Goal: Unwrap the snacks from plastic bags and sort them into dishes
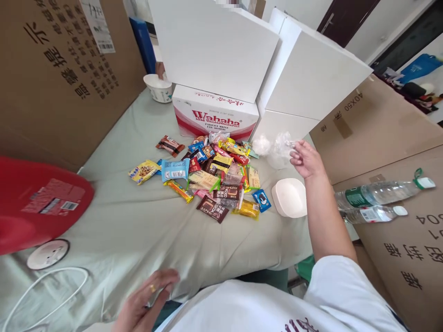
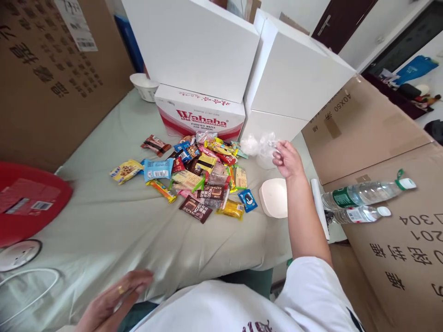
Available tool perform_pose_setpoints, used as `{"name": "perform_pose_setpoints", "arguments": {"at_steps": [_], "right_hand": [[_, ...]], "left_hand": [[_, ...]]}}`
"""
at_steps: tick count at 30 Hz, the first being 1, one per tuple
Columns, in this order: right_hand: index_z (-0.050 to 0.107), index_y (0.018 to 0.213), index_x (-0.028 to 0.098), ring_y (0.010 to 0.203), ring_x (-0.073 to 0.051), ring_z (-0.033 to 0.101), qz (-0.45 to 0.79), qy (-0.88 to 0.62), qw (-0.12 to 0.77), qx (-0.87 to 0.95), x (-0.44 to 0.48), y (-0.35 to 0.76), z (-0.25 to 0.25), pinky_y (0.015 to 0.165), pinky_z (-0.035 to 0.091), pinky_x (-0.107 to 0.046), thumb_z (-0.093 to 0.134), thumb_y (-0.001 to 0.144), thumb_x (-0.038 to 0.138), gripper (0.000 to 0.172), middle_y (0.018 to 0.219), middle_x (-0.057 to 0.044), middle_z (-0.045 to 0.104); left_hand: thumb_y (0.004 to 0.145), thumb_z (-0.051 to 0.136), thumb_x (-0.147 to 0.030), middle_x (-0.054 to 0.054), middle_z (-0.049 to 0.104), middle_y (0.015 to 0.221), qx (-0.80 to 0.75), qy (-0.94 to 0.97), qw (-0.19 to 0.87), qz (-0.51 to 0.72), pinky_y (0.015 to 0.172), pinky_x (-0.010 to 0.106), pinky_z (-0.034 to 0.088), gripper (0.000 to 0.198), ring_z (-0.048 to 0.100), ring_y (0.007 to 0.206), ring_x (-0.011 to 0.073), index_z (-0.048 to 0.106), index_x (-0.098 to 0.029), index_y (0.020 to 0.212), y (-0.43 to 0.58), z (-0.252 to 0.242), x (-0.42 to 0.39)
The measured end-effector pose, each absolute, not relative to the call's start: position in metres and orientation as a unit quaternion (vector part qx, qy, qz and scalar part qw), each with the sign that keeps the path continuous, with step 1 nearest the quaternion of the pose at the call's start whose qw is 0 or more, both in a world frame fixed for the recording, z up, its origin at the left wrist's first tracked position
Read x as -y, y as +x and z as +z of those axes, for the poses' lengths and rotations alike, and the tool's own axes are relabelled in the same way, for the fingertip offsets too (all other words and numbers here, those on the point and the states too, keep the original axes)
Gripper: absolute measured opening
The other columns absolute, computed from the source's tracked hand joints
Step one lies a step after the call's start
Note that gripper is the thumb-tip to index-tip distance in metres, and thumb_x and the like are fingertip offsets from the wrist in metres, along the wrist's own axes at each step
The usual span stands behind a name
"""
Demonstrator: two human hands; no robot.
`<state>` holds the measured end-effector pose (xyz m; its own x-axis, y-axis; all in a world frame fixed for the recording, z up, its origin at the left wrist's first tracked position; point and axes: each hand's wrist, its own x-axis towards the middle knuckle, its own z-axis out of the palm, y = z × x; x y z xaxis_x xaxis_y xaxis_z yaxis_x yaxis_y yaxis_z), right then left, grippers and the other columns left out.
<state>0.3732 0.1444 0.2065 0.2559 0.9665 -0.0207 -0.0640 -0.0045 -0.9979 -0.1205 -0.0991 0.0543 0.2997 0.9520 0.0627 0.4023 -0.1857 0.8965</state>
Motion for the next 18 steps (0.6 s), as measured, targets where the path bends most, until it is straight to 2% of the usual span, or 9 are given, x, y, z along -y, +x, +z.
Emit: {"name": "perform_pose_setpoints", "arguments": {"at_steps": [2, 4, 6, 10, 12, 14, 16, 18], "right_hand": [[0.049, 0.079, 0.023, 0.052, -0.006, 0.028, 0.475, -0.502, 0.642, 0.331, -0.106, 0.363, 0.191, 0.039, 0.018, -0.013, 0.091, 0.068, 0.036, 0.045, 0.073, 0.007, 0.052], [0.048, 0.077, 0.023, 0.050, -0.006, 0.024, 0.487, -0.475, 0.679, 0.275, -0.063, 0.343, 0.166, 0.036, 0.020, -0.013, 0.092, 0.067, 0.035, 0.047, 0.068, 0.008, 0.046], [0.053, 0.081, 0.024, 0.050, -0.006, 0.027, 0.516, -0.469, 0.674, 0.245, -0.019, 0.317, 0.137, 0.037, 0.025, -0.014, 0.090, 0.071, 0.036, 0.041, 0.069, 0.008, 0.046], [0.056, 0.086, 0.026, 0.051, -0.009, 0.037, 0.557, -0.507, 0.605, 0.257, 0.056, 0.265, 0.091, 0.042, 0.035, -0.020, 0.085, 0.078, 0.047, 0.037, 0.067, 0.007, 0.047], [0.055, 0.086, 0.026, 0.052, -0.011, 0.041, 0.544, -0.550, 0.539, 0.333, 0.077, 0.246, 0.076, 0.047, 0.039, -0.023, 0.076, 0.087, 0.052, 0.033, 0.065, 0.006, 0.049], [0.058, 0.088, 0.025, 0.060, -0.014, 0.051, 0.490, -0.584, 0.454, 0.461, 0.088, 0.234, 0.066, 0.057, 0.048, -0.027, 0.064, 0.096, 0.050, 0.027, 0.071, 0.003, 0.057], [0.061, 0.091, 0.024, 0.077, -0.019, 0.061, 0.421, -0.580, 0.364, 0.595, 0.092, 0.227, 0.062, 0.074, 0.055, -0.034, 0.055, 0.100, 0.042, 0.021, 0.086, -0.004, 0.066], [0.065, 0.095, 0.023, 0.094, -0.022, 0.066, 0.388, -0.534, 0.291, 0.692, 0.094, 0.225, 0.064, 0.087, 0.056, -0.039, 0.052, 0.101, 0.034, 0.019, 0.105, -0.009, 0.070]], "left_hand": [[0.095, 0.058, -0.044, 0.002, 0.079, 0.105, -0.475, 0.641, 0.497, 0.341, 0.074, 0.034, 0.067, 0.023, 0.077, 0.084, 0.0237, 0.076, -0.045, 0.109, -0.087, 0.053, 0.088], [0.097, 0.056, -0.054, 0.005, 0.076, 0.103, -0.453, 0.559, 0.606, 0.339, 0.072, 0.035, 0.066, 0.027, 0.075, 0.087, 0.0236, 0.076, -0.037, 0.105, -0.048, 0.057, 0.074], [0.093, 0.059, -0.065, 0.008, 0.072, 0.110, -0.436, 0.432, 0.714, 0.337, 0.073, 0.037, 0.065, 0.040, 0.073, 0.103, 0.0271, 0.070, -0.031, 0.113, -0.011, 0.063, 0.058], [0.078, 0.074, -0.074, 0.010, 0.065, 0.122, -0.335, 0.220, 0.865, 0.301, 0.084, 0.048, 0.063, 0.062, 0.069, 0.113, 0.0315, 0.060, -0.028, 0.118, 0.047, 0.073, 0.030], [0.076, 0.080, -0.068, 0.009, 0.065, 0.123, -0.322, 0.207, 0.884, 0.270, 0.084, 0.047, 0.063, 0.066, 0.068, 0.110, 0.0284, 0.058, -0.029, 0.126, 0.067, 0.073, 0.022], [0.071, 0.091, -0.052, 0.007, 0.066, 0.119, -0.359, 0.229, 0.868, 0.257, 0.083, 0.040, 0.061, 0.071, 0.069, 0.103, 0.0232, 0.056, -0.029, 0.130, 0.081, 0.070, 0.018], [0.061, 0.098, -0.033, 0.005, 0.069, 0.111, -0.416, 0.246, 0.829, 0.283, 0.084, 0.033, 0.058, 0.073, 0.069, 0.097, 0.0194, 0.061, -0.025, 0.124, 0.089, 0.064, 0.017], [0.056, 0.097, -0.027, 0.006, 0.072, 0.103, -0.455, 0.237, 0.792, 0.332, 0.086, 0.030, 0.055, 0.061, 0.069, 0.096, 0.0189, 0.067, -0.019, 0.108, 0.089, 0.057, 0.016]]}}
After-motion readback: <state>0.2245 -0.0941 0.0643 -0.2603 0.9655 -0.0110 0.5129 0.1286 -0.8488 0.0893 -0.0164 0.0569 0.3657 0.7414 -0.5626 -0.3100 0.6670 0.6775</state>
